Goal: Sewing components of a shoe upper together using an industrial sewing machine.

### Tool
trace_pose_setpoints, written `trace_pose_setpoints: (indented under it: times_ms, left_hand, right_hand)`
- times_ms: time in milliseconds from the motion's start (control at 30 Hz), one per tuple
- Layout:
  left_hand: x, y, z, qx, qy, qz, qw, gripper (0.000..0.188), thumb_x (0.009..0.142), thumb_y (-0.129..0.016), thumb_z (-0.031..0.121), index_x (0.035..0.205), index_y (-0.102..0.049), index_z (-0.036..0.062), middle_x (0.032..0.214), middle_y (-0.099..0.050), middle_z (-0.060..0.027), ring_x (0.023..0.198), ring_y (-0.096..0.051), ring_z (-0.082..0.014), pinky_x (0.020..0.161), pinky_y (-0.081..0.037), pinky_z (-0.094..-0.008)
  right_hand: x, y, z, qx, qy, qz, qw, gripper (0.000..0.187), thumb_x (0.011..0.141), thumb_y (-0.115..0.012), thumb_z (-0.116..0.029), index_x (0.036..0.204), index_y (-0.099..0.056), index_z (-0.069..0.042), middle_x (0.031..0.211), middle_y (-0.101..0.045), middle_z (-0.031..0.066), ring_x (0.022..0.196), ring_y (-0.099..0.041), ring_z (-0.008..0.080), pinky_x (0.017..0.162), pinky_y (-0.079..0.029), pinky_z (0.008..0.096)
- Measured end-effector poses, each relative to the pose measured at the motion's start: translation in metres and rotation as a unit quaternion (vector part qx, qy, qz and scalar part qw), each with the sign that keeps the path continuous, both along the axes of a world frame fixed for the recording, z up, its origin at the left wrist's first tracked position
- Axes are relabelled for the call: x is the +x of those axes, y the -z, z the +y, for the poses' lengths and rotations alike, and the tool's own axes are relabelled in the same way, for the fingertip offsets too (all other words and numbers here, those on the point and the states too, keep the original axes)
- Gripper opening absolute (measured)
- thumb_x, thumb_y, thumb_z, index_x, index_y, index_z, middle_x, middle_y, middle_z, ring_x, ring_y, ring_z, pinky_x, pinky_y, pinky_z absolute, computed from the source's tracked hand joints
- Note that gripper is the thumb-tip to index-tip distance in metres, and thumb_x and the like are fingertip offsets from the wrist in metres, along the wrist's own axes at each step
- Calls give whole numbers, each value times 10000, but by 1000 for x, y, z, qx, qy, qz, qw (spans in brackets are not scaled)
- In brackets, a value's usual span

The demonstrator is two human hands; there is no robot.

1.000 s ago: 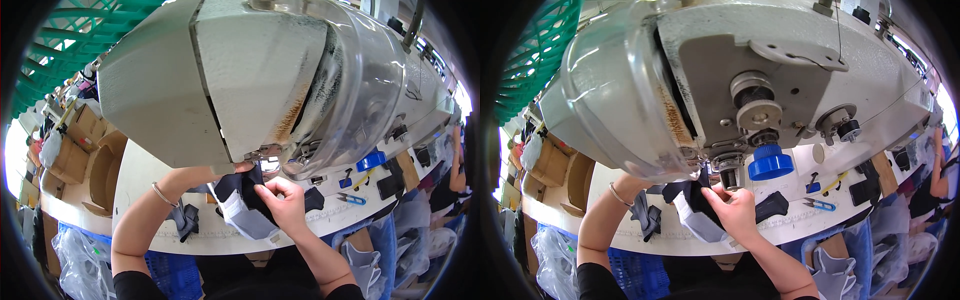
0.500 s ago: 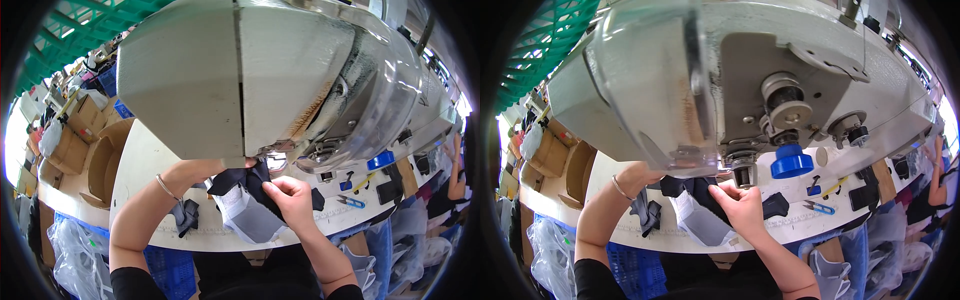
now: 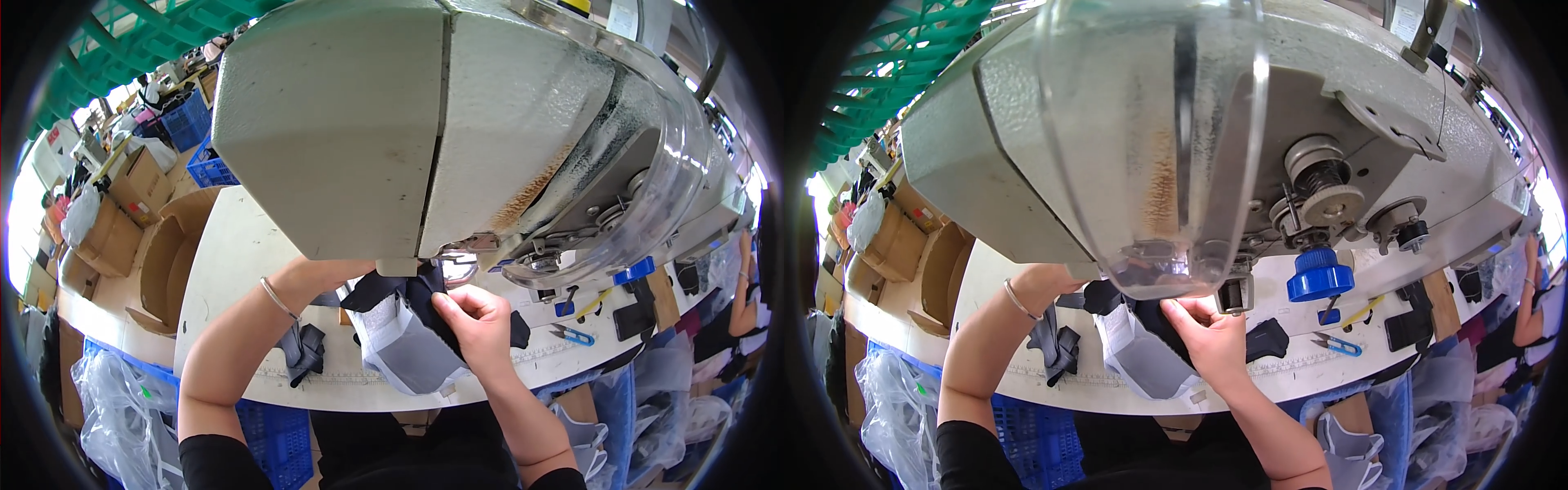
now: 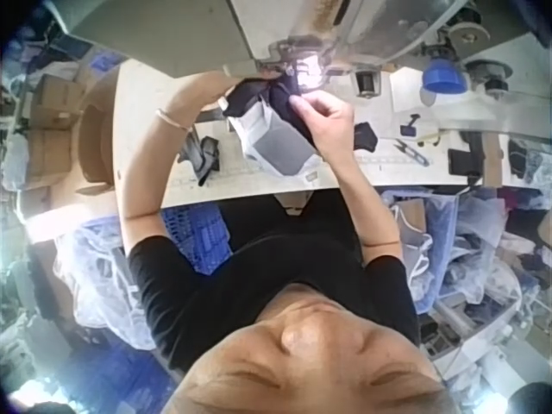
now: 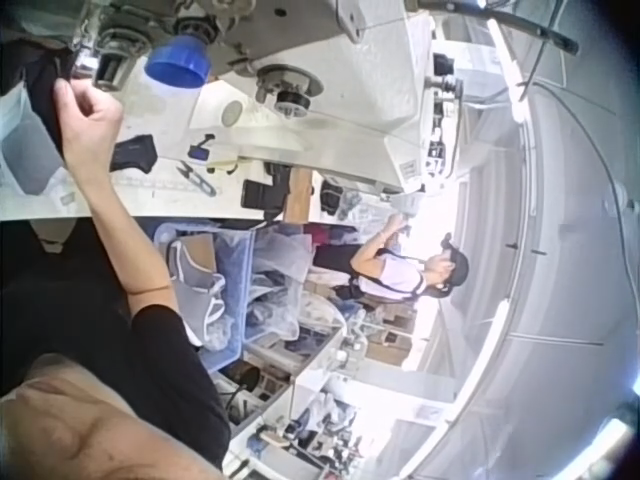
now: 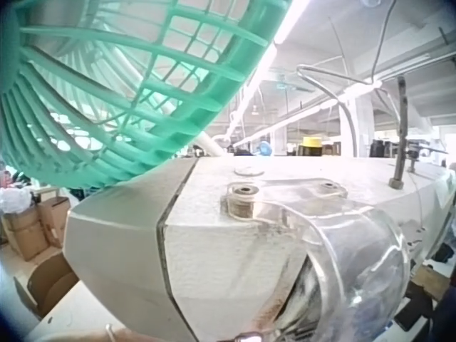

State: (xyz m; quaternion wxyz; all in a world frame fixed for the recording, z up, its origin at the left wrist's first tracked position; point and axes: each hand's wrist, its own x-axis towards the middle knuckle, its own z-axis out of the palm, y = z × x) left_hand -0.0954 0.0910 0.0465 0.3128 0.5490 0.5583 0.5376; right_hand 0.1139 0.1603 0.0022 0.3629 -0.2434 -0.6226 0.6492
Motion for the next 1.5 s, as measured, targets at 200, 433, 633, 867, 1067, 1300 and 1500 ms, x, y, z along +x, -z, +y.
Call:
trace_pose_setpoints:
  times_ms: [200, 433, 633, 867, 1067, 1300, 1500]
  left_hand:
    - [-21, 16, -2, -2, 69, -34, 997, 323, 901, -671, 97, 1209, -629, 9, 1168, -661, -104, 1037, -631, -197, 904, -528, -332]
    - [-31, 23, 2, 83, 125, -138, 979, 366, 907, -669, 111, 1254, -582, 30, 1145, -657, -95, 1042, -630, -165, 851, -555, -309]
    - [-28, 12, 4, 106, 189, -286, 934, 332, 916, -633, 70, 1242, -597, 21, 1164, -660, -102, 990, -644, -158, 819, -555, -297]
    - [-25, 7, 1, 63, 132, -210, 967, 309, 907, -646, 75, 1209, -611, 17, 1132, -663, -96, 969, -640, -158, 812, -550, -294]
    - [-18, -3, 8, 25, 83, -141, 986, 291, 900, -658, 80, 1180, -622, 13, 1104, -666, -91, 952, -636, -158, 807, -546, -291]
    - [-8, -7, -1, -19, 23, -59, 998, 270, 891, -671, 84, 1147, -635, 8, 1073, -670, -85, 931, -632, -158, 800, -541, -288]
    - [1, -13, -4, -54, -26, 15, 998, 253, 883, -683, 89, 1119, -647, 4, 1045, -673, -80, 914, -629, -158, 795, -537, -286]
  right_hand:
    - [-3, -2, 0, 12, 3, 13, 1000, 161, 880, -724, -85, 750, -682, 1, 662, -601, -65, 612, -444, 2, 543, -333, 194]
    - [-8, -6, -1, 54, 28, 12, 998, 193, 871, -725, -71, 713, -655, 15, 629, -563, -73, 601, -422, 6, 534, -321, 208]
    - [-8, -16, -1, 59, 42, -41, 997, 178, 870, -723, -70, 731, -672, 29, 623, -570, -59, 594, -438, 15, 525, -336, 217]
    - [-4, -19, 3, 107, 44, -78, 990, 154, 878, -715, -81, 772, -703, 30, 637, -605, -44, 593, -464, 11, 524, -353, 205]
    - [2, -18, 7, 82, 27, -98, 991, 141, 884, -711, -92, 799, -702, 19, 638, -588, -59, 586, -448, 2, 513, -327, 195]
    - [2, -20, 8, 126, 36, -95, 987, 184, 877, -710, -93, 746, -665, 29, 605, -554, -60, 574, -427, 9, 514, -327, 204]
    - [4, -22, 12, 128, 31, -106, 986, 205, 870, -708, -96, 724, -651, 37, 588, -543, -51, 571, -425, 18, 513, -339, 225]
